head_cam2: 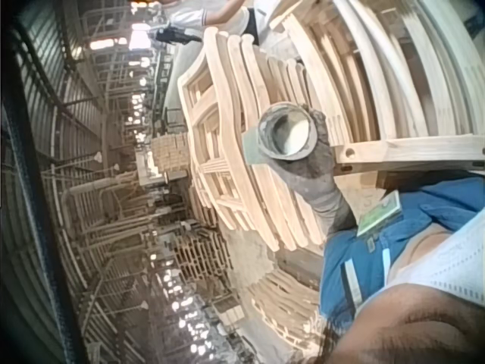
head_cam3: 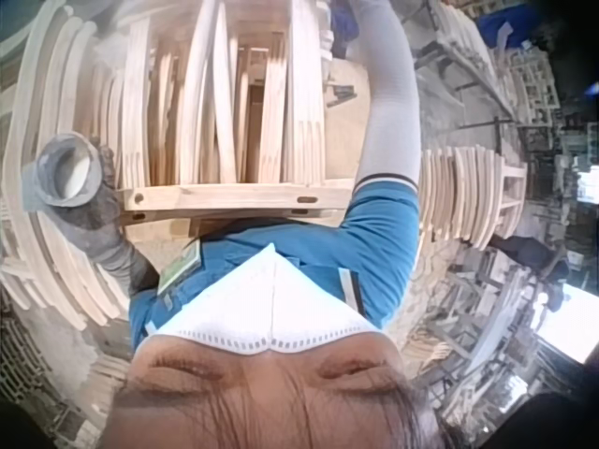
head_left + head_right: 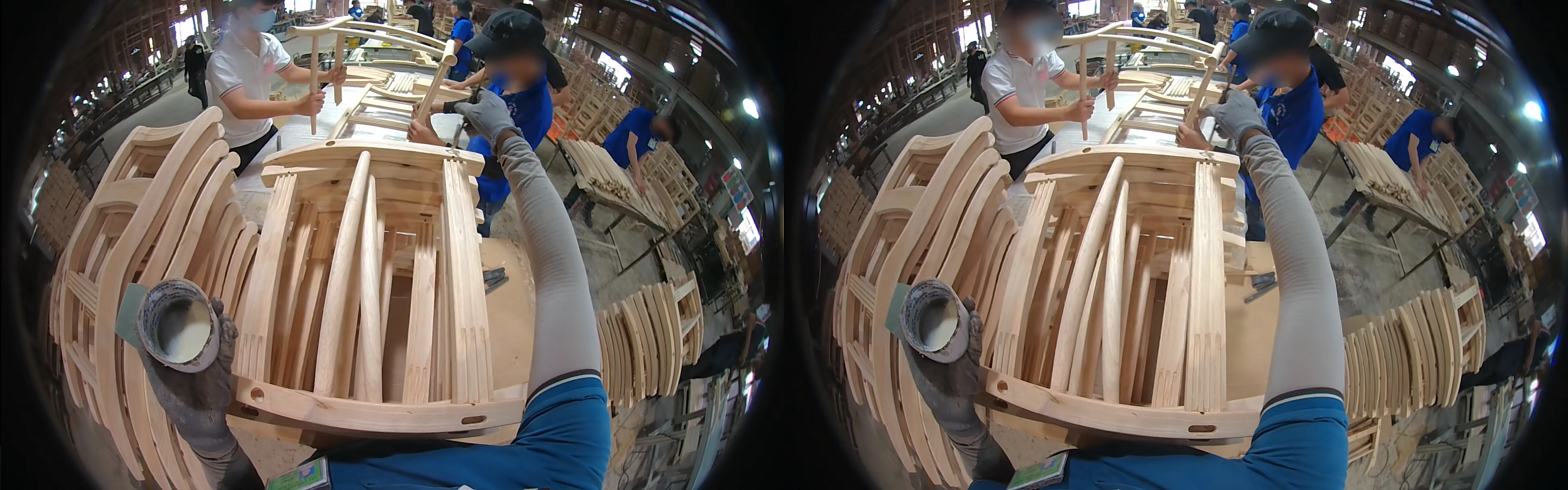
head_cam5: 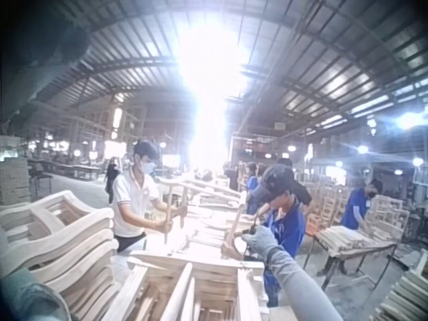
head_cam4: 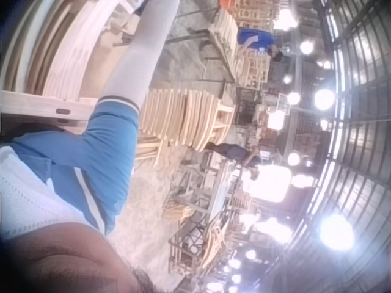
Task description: The person applies a white liquid to the joints of wooden chair frames using a brush and container. They repeatedly dip the brush into the container and coat the joints on multiple chairs in a factory setting.
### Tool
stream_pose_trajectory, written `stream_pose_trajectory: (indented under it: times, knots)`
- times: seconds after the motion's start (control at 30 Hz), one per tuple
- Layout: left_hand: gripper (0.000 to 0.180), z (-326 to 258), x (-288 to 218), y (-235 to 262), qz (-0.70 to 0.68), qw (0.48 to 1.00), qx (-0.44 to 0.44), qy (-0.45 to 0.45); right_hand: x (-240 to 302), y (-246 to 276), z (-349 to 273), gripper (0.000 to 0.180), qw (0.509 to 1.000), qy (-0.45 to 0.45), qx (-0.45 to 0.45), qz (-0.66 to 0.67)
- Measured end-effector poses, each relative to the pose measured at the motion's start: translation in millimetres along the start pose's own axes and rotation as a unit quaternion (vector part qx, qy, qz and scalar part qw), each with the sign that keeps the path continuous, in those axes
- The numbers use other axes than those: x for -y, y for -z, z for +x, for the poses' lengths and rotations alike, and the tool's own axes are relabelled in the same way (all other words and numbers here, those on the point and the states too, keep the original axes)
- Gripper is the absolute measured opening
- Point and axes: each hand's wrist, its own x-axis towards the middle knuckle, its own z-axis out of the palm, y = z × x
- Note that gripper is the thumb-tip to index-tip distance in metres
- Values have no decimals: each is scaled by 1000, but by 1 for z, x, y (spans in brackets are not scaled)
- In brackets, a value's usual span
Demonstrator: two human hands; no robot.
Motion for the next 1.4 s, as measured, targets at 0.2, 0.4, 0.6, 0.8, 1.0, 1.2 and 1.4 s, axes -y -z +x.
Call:
stream_pose_trajectory:
  times: [0.2,0.4,0.6,0.8,1.0,1.2,1.4]
  knots:
    - [55,-4,0,-10,-2,1000,-13,1,-4,-8,4,43,997,-8,36,61]
    - [57,-9,8,-20,-42,999,-23,15,-20,29,-8,38,968,-98,99,210]
    - [55,-5,28,-55,-86,990,27,110,-1,87,-79,17,900,-82,50,425]
    - [41,-18,46,-78,6,983,95,156,130,156,-229,16,882,-1,80,464]
    - [45,-28,58,-75,-101,935,134,312,183,167,-328,14,836,85,143,523]
    - [44,-46,55,-84,-107,919,140,351,194,180,-367,14,840,-2,148,523]
    - [46,-58,69,-86,-150,886,166,405,152,177,-398,23,654,-202,64,727]
